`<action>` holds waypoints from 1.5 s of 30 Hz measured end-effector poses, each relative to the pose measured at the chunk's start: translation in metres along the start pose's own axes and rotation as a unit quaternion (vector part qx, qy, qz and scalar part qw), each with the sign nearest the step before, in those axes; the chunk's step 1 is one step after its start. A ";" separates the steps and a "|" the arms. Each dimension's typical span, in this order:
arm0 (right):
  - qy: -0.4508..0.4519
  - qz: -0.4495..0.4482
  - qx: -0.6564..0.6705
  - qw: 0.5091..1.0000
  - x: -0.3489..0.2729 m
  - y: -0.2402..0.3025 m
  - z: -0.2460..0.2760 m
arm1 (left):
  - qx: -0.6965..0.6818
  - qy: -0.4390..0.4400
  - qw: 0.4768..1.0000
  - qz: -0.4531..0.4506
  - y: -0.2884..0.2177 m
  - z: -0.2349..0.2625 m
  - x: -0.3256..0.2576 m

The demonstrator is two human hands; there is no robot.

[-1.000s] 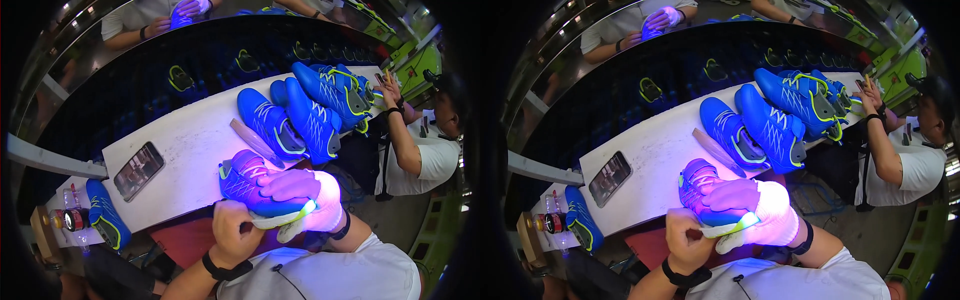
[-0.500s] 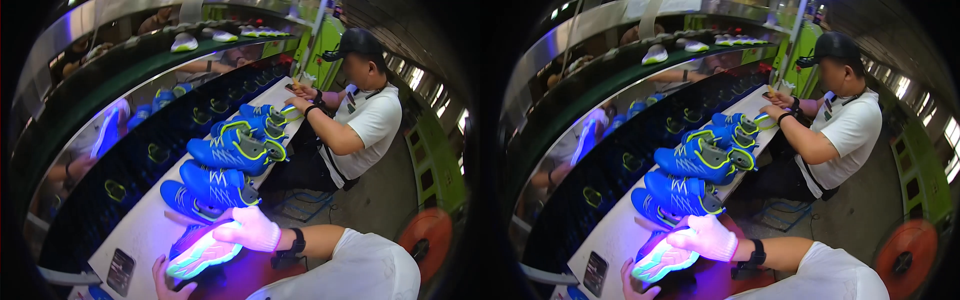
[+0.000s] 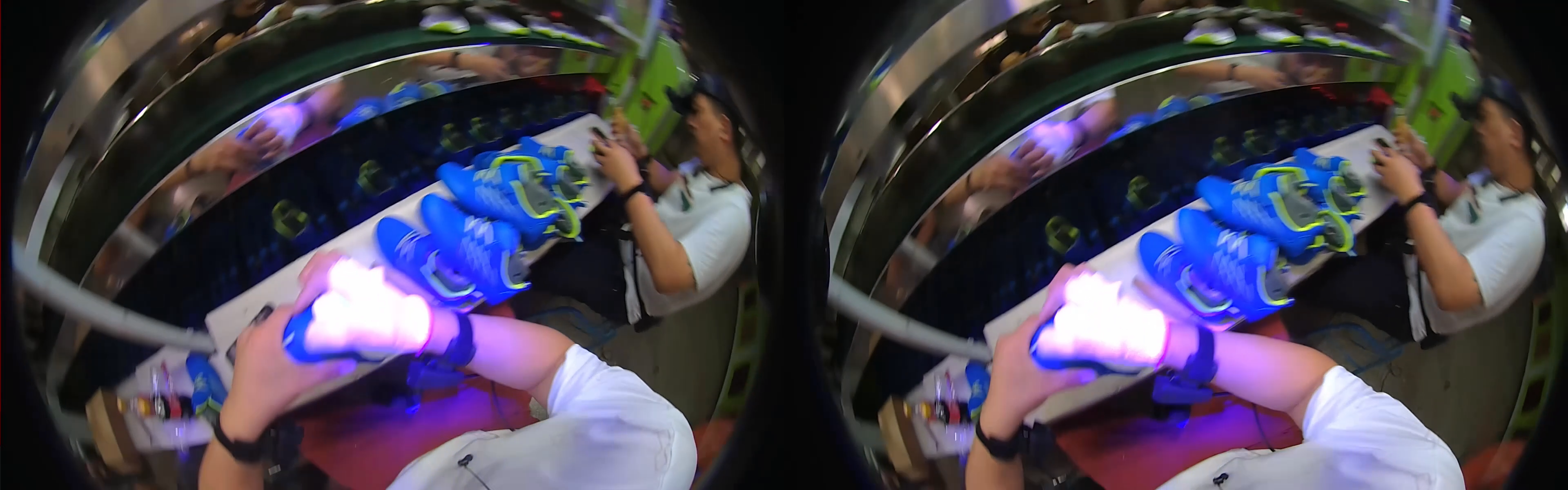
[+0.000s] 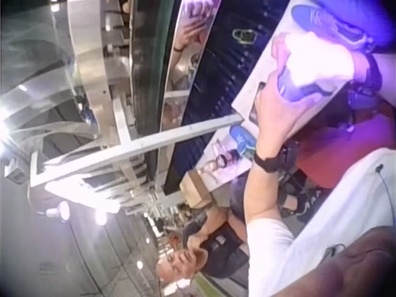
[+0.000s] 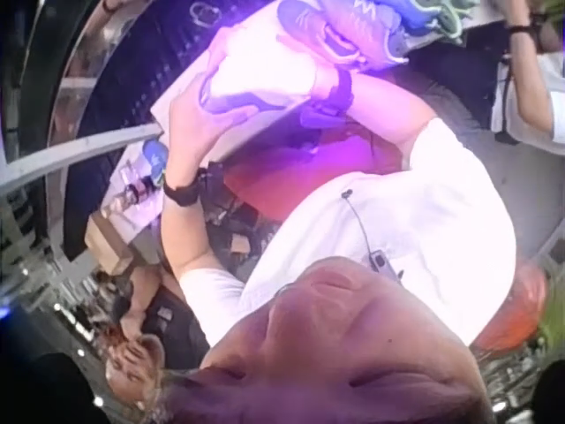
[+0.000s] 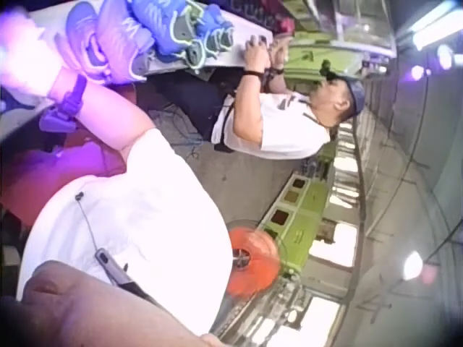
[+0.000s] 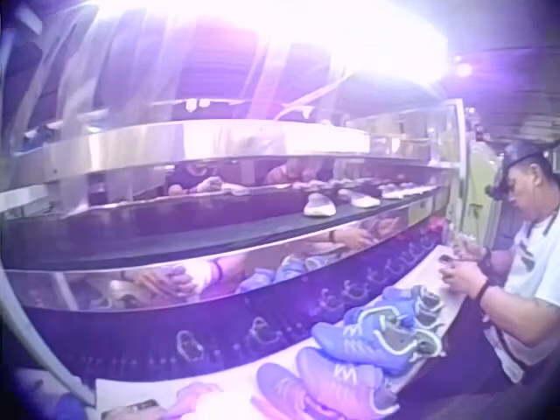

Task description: Inspecting and cleaning shoe components on a production line.

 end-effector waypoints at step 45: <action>0.191 -0.154 -0.108 0.963 0.019 0.043 0.084 | -0.143 -0.216 0.949 -0.181 -0.004 0.018 -0.153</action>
Point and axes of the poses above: each hand's wrist, its own x-axis towards the middle knuckle, its own z-axis out of the back of the hand, y = z × x, the point moved 6 cm from there along x, towards the middle knuckle, and after that the axes turned 5 degrees about x, right-handed, at the moved point
